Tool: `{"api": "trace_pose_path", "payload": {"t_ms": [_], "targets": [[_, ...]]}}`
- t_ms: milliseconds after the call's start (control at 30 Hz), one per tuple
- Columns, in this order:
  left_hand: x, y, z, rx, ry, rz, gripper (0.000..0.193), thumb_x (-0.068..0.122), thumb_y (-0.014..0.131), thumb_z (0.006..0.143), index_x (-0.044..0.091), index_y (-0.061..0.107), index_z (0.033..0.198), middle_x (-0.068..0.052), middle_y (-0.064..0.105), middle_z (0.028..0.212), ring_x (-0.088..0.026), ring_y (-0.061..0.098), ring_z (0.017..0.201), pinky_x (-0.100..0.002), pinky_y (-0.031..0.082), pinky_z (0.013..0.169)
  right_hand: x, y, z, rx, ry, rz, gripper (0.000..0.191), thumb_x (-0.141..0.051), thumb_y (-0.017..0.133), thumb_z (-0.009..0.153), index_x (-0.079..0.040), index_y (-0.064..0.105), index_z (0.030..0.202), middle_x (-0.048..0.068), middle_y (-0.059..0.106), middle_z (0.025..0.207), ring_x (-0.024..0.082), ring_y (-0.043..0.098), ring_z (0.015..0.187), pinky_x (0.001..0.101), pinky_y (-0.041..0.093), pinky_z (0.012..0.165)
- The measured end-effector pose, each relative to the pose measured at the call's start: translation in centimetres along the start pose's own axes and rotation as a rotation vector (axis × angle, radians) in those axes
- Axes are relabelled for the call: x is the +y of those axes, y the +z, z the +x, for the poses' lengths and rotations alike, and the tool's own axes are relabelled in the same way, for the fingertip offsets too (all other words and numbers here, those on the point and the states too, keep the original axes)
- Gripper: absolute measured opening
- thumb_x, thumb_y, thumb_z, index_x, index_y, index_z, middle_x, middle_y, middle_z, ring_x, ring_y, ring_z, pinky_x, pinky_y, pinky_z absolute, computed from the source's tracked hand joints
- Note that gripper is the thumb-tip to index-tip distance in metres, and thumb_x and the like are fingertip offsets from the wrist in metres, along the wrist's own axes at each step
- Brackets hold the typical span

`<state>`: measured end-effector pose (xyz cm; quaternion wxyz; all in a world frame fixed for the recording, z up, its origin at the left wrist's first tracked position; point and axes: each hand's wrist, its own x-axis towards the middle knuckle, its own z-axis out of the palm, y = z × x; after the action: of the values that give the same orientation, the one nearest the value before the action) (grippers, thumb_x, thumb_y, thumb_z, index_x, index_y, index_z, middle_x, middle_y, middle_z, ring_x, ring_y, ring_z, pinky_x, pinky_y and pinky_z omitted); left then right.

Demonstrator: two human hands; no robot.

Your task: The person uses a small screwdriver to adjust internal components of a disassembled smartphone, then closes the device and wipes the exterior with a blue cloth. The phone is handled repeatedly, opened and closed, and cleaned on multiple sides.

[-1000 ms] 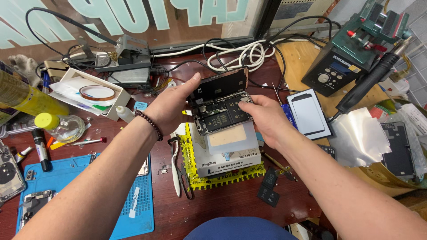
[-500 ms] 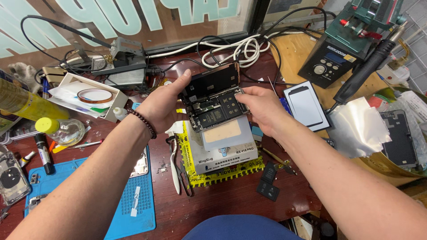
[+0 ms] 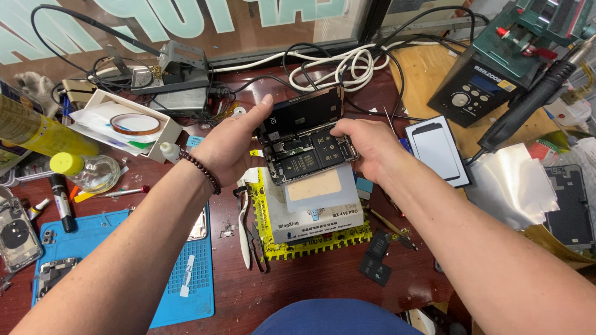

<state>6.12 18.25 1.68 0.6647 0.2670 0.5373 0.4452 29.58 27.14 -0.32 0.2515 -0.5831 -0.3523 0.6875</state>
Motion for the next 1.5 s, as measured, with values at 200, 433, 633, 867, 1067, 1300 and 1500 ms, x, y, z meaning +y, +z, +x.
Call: {"api": "trace_pose_path", "payload": {"t_ms": [200, 433, 633, 867, 1067, 1300, 1500], "targets": [[0.0, 0.1, -0.1, 0.002, 0.014, -0.010, 0.048, 0.056, 0.058, 0.094, 0.013, 0.070, 0.109, 0.001, 0.067, 0.101, -0.014, 0.062, 0.090, -0.038, 0.055, 0.078, -0.2, -0.4, 0.3, -0.081, 0.035, 0.056, 0.014, -0.006, 0.068, 0.083, -0.001, 0.071, 0.096, 0.010, 0.074, 0.091, 0.023, 0.073, 0.080, 0.0471, 0.061, 0.078], [-0.1, 0.2, -0.2, -0.009, 0.011, -0.028, 0.047, 0.056, 0.058, 0.093, 0.013, 0.070, 0.110, 0.001, 0.068, 0.102, -0.014, 0.063, 0.090, -0.038, 0.057, 0.077, 0.4, -0.6, 0.3, -0.123, -0.013, 0.106, 0.012, -0.005, 0.070, 0.084, 0.001, 0.070, 0.095, 0.011, 0.074, 0.092, 0.023, 0.073, 0.080, 0.0437, 0.062, 0.079], [0.0, 0.2, -0.3, 0.004, 0.010, -0.013, 0.047, 0.056, 0.058, 0.094, 0.013, 0.069, 0.111, 0.002, 0.068, 0.103, -0.014, 0.063, 0.091, -0.038, 0.055, 0.077, 0.7, 0.8, 0.4, 0.028, -0.048, 0.094, 0.010, -0.004, 0.068, 0.081, 0.000, 0.068, 0.090, 0.010, 0.071, 0.087, 0.021, 0.069, 0.075, 0.0413, 0.059, 0.073], [0.1, 0.3, -0.4, 0.012, 0.002, -0.005, 0.049, 0.056, 0.057, 0.093, 0.013, 0.070, 0.111, 0.001, 0.068, 0.106, -0.015, 0.062, 0.096, -0.041, 0.055, 0.083, 0.8, 1.0, 0.7, 0.008, 0.016, 0.209, 0.013, -0.004, 0.067, 0.082, 0.002, 0.067, 0.094, 0.011, 0.070, 0.090, 0.022, 0.070, 0.076, 0.0431, 0.061, 0.072], [0.2, 0.4, -0.4, 0.010, 0.000, -0.007, 0.049, 0.057, 0.058, 0.093, 0.013, 0.070, 0.112, 0.000, 0.067, 0.107, -0.015, 0.061, 0.096, -0.041, 0.055, 0.083, 0.4, 0.0, 0.9, -0.100, 0.056, 0.183, 0.014, -0.004, 0.066, 0.087, 0.002, 0.068, 0.099, 0.011, 0.073, 0.094, 0.024, 0.073, 0.083, 0.0432, 0.061, 0.080], [0.1, 0.3, -0.4, -0.002, 0.003, 0.007, 0.052, 0.058, 0.057, 0.092, 0.013, 0.070, 0.113, 0.001, 0.069, 0.111, -0.015, 0.062, 0.097, -0.040, 0.056, 0.084, -0.1, -2.3, -1.7, -0.306, 0.061, 0.019, 0.015, -0.014, 0.061, 0.092, -0.006, 0.068, 0.103, 0.005, 0.073, 0.104, 0.018, 0.069, 0.096, 0.0413, 0.056, 0.086], [0.1, 0.2, -0.4, -0.004, 0.004, 0.017, 0.055, 0.059, 0.058, 0.091, 0.013, 0.070, 0.117, 0.000, 0.069, 0.114, -0.017, 0.062, 0.100, -0.041, 0.055, 0.087, 0.6, -3.0, -3.8, -0.300, 0.033, -0.078, 0.014, -0.013, 0.065, 0.090, -0.009, 0.067, 0.103, 0.004, 0.072, 0.106, 0.018, 0.067, 0.094, 0.0381, 0.055, 0.083]]}}
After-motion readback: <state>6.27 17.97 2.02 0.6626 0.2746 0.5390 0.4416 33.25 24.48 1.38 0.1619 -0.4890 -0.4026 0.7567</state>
